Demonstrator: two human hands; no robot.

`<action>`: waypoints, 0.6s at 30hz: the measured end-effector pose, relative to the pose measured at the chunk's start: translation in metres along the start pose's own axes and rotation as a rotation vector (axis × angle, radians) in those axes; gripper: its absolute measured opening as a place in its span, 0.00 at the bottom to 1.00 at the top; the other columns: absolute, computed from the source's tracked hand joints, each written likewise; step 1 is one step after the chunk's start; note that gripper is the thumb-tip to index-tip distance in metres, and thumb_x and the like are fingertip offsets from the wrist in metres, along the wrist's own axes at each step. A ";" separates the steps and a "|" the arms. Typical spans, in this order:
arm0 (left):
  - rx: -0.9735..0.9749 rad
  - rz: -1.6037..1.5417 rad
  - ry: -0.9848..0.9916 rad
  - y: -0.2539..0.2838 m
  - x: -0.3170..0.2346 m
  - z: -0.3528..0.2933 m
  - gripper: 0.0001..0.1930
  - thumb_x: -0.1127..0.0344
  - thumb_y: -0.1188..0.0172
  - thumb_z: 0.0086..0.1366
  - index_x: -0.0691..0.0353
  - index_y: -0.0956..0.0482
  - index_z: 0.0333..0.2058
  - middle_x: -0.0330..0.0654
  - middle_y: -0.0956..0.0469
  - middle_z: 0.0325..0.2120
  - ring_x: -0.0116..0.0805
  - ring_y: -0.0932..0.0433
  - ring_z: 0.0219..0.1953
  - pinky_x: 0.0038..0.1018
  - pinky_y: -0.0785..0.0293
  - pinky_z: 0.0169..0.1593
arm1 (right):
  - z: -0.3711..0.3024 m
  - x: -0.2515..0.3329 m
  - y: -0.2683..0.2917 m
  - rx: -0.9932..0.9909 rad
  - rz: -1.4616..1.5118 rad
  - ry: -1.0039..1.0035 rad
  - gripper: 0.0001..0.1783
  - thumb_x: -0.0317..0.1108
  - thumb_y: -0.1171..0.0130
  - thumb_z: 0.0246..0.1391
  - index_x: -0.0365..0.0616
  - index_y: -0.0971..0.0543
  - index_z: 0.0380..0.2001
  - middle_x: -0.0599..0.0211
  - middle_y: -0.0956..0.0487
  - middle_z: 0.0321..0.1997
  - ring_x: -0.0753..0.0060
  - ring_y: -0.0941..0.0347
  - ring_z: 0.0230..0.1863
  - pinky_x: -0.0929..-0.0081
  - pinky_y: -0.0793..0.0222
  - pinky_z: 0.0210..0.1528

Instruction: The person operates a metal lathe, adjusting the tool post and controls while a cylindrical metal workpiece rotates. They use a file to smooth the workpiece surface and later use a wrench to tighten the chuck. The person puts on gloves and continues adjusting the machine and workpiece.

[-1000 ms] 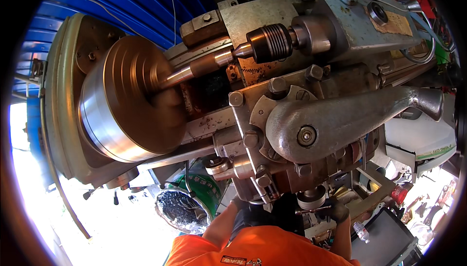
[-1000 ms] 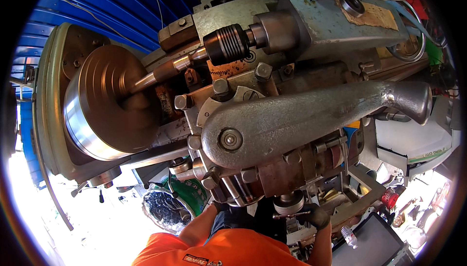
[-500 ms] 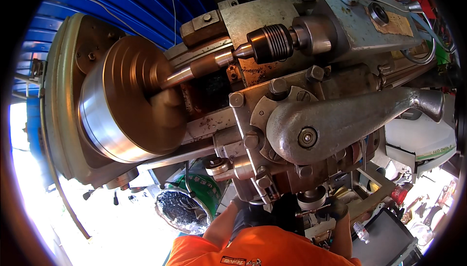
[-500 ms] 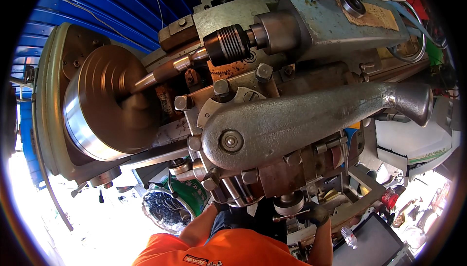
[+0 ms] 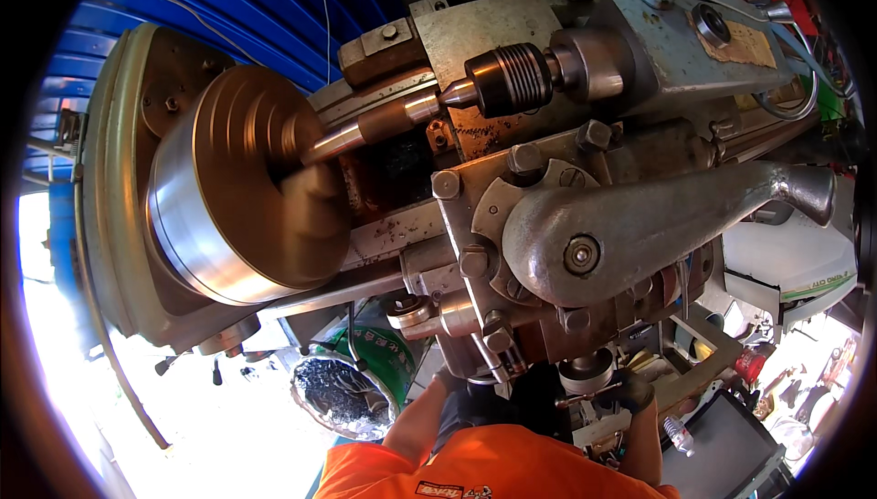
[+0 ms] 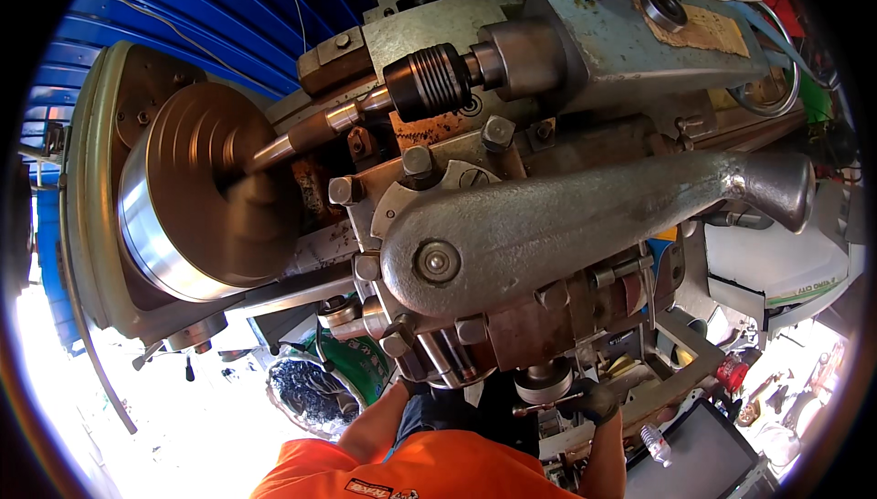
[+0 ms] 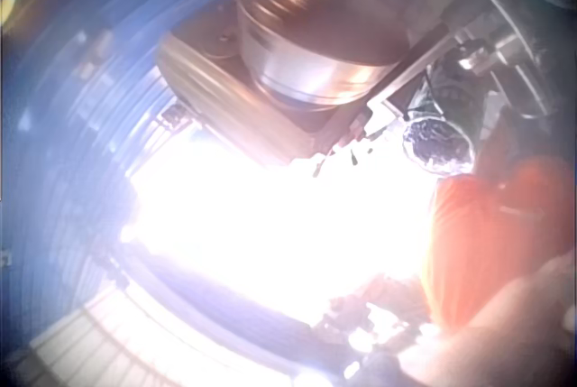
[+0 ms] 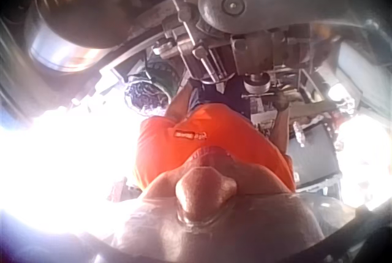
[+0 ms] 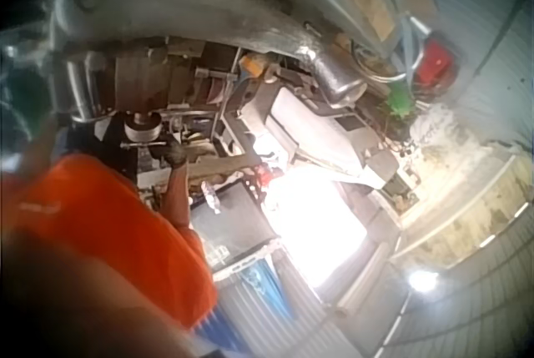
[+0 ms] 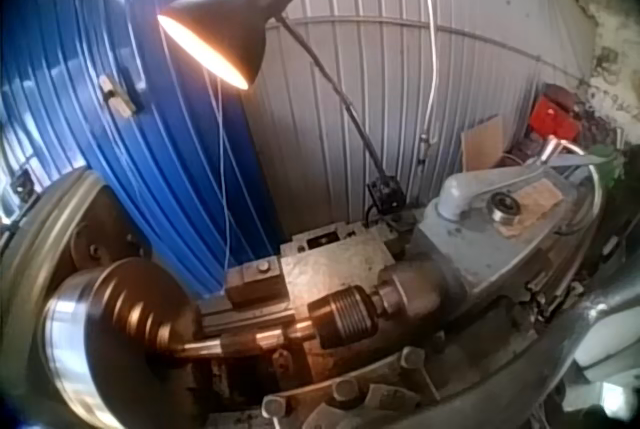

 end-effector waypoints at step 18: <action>-0.016 -0.094 0.029 0.000 -0.001 0.000 0.21 0.46 0.47 0.60 0.56 0.19 0.40 0.45 0.20 0.28 0.42 0.22 0.24 0.41 0.27 0.26 | -0.018 0.043 -0.011 -0.001 -0.146 -0.027 0.16 0.35 0.30 0.35 0.38 0.16 0.30 0.65 0.17 0.24 0.74 0.22 0.26 0.77 0.29 0.30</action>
Point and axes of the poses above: each hand's wrist, its own z-axis towards the middle knuckle, its own y-axis out of the back of the hand, x = y × z, the point moved 10 cm from there along z, towards the middle knuckle
